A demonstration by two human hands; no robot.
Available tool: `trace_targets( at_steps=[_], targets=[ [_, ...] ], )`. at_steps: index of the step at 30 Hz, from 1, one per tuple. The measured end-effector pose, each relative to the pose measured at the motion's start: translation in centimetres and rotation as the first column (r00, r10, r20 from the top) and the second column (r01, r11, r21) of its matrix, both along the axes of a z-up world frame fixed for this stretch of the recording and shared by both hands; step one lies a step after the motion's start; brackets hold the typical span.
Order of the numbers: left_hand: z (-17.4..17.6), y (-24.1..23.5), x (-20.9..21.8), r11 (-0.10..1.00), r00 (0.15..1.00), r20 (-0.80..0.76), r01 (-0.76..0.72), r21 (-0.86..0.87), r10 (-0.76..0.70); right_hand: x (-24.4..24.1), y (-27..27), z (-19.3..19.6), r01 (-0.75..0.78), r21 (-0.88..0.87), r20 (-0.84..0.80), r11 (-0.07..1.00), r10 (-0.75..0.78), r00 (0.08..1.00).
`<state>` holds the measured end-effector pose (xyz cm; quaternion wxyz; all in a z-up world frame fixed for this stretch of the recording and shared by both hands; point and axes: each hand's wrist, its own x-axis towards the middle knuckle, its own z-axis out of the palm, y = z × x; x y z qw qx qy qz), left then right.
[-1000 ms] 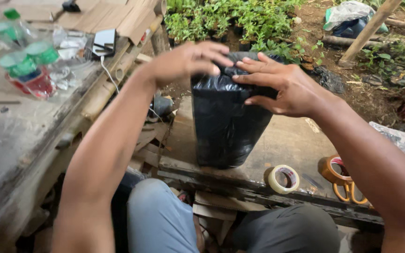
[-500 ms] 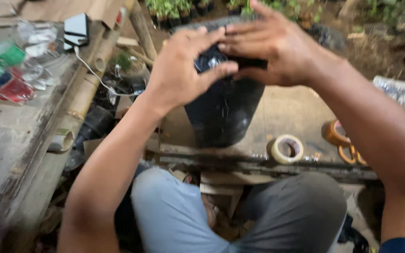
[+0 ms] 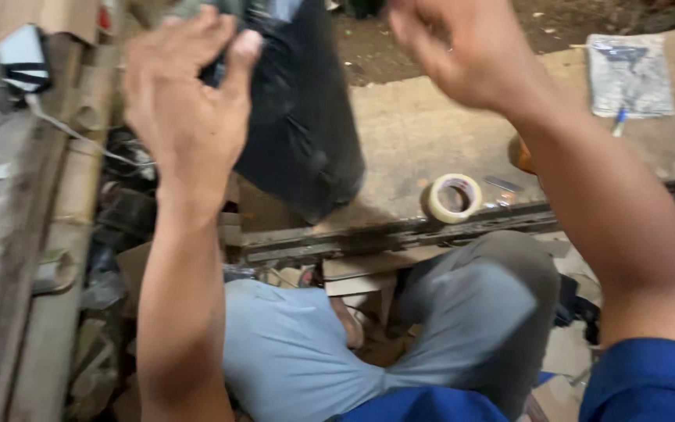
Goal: The person places a rectangular cardboard box into a black plastic bag, folds the bag around the box, and secures it with clear adhesive tape. They repeatedly apply tape strips along the seams and ends to seal the package.
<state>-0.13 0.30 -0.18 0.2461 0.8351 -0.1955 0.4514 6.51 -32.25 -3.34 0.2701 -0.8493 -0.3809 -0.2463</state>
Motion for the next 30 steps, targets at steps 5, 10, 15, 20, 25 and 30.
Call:
trace_targets(
  at_steps=[5, 10, 15, 20, 25, 30],
  targets=[
    [-0.3, -0.4, -0.2, 0.966, 0.978, 0.122, -0.188, 0.178, 0.168, -1.5, -7.3, -13.3, -0.171, -0.573, -0.566, 0.801, -0.236, 0.790],
    [-1.0, -1.6, 0.9, 0.942, 0.972, 0.022, -0.233, 0.241, 0.235, -5.5, -12.2, -22.0, 0.435, -0.423, -0.627, 0.795, -0.604, 0.492],
    [-1.1, -0.5, 1.4, 0.959, 0.984, 0.135, -0.145, 0.243, 0.115, -8.5, -13.0, -24.4, 0.127, -0.215, -0.344, 0.968, -0.197, 0.918],
    [-1.7, 0.2, 1.6, 0.956, 0.986, 0.141, -0.125, 0.265, 0.090, -5.7, -11.5, -23.9, -0.068, -0.389, -0.368, 0.919, -0.087, 0.926],
    [-1.2, -0.2, 1.7, 0.957, 0.987, 0.142, -0.110, 0.269, 0.074, -0.2, -8.0, -24.6, -0.297, -0.693, -0.666, 0.657, -0.427, 0.612],
    [0.1, -0.5, 0.6, 0.944, 0.992, 0.093, -0.115, 0.308, 0.090, 1.1, -6.7, -22.7, -0.207, -0.533, -0.826, 0.820, -0.452, 0.335]
  ],
)
